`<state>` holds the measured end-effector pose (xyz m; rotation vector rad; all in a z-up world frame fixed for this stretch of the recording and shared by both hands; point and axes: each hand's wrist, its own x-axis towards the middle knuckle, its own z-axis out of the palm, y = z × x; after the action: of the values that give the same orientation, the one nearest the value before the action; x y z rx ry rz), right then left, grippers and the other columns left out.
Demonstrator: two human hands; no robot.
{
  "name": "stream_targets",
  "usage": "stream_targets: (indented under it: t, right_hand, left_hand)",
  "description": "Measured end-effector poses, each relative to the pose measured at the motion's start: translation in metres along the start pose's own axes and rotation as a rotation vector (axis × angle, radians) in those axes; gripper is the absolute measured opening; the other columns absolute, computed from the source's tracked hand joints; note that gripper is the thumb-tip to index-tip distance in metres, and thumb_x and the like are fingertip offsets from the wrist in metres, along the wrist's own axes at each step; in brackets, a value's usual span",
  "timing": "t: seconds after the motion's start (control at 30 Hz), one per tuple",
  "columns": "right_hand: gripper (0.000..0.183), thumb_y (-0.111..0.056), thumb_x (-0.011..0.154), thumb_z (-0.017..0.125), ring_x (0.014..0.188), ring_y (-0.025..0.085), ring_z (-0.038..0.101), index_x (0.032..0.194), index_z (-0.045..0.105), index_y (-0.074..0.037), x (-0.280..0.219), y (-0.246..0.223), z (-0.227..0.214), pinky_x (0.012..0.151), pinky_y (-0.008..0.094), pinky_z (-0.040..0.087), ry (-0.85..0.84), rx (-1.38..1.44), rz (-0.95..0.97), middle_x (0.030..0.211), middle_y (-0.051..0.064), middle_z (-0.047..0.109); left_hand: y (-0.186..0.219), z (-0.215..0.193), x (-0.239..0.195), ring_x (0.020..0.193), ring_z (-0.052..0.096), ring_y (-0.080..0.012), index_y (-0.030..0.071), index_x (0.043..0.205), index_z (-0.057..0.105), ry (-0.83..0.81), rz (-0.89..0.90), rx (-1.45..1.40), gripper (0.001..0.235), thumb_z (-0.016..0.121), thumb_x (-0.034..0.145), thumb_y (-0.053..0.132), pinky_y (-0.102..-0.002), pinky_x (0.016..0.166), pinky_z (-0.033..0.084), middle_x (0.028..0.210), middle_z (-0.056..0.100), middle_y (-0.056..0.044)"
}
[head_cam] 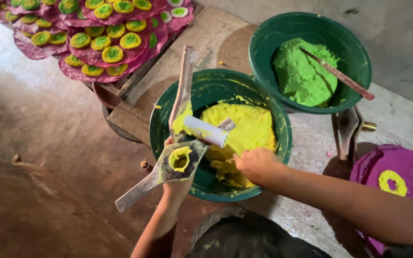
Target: The person uses a manual press to form yellow and green circular dough shapes onto a purple base. They repeatedly scoop yellow dough into the press, stamp it onto the base, and then scoop green dough to fill the center of the yellow rings.
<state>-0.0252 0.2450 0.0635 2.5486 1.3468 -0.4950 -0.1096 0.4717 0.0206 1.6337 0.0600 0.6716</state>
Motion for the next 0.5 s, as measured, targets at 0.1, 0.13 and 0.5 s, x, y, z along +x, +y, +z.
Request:
stream_targets:
  t: [0.1, 0.13, 0.5]
  right_hand:
    - [0.025, -0.014, 0.093, 0.054, 0.073, 0.035, 0.073, 0.112, 0.067, -0.005, 0.009, -0.009, 0.017, 0.057, 0.047, 0.059, 0.001, -0.015, -0.016, 0.087, 0.017, 0.072]
    - [0.023, -0.014, 0.092, 0.055, 0.077, 0.034, 0.073, 0.108, 0.068, -0.005, 0.006, -0.004, 0.021, 0.061, 0.047, 0.058, -0.049, 0.008, -0.030, 0.088, 0.017, 0.073]
    - [0.035, -0.012, 0.090, 0.059, 0.086, 0.037, 0.070, 0.122, 0.069, -0.017, -0.051, 0.043, -0.021, 0.073, 0.046, 0.053, -0.253, 0.448, -0.146, 0.091, 0.017, 0.074]
  left_hand:
    - [0.005, 0.000, 0.000, 0.111, 0.062, -0.0128, 0.002, 0.128, 0.056, -0.001, -0.047, -0.068, 0.047, 0.078, 0.087, 0.003, -0.026, 0.097, 0.050, 0.127, 0.060, -0.006]
    - [0.006, 0.001, 0.001, 0.113, 0.061, -0.0125, 0.002, 0.130, 0.054, -0.003, -0.055, -0.103, 0.049, 0.077, 0.087, 0.004, -0.026, 0.098, 0.050, 0.130, 0.059, -0.006]
    - [0.007, -0.002, 0.009, 0.111, 0.064, -0.0167, 0.002, 0.116, 0.066, 0.009, 0.023, 0.016, 0.030, 0.077, 0.088, 0.001, -0.028, 0.096, 0.052, 0.129, 0.061, -0.008]
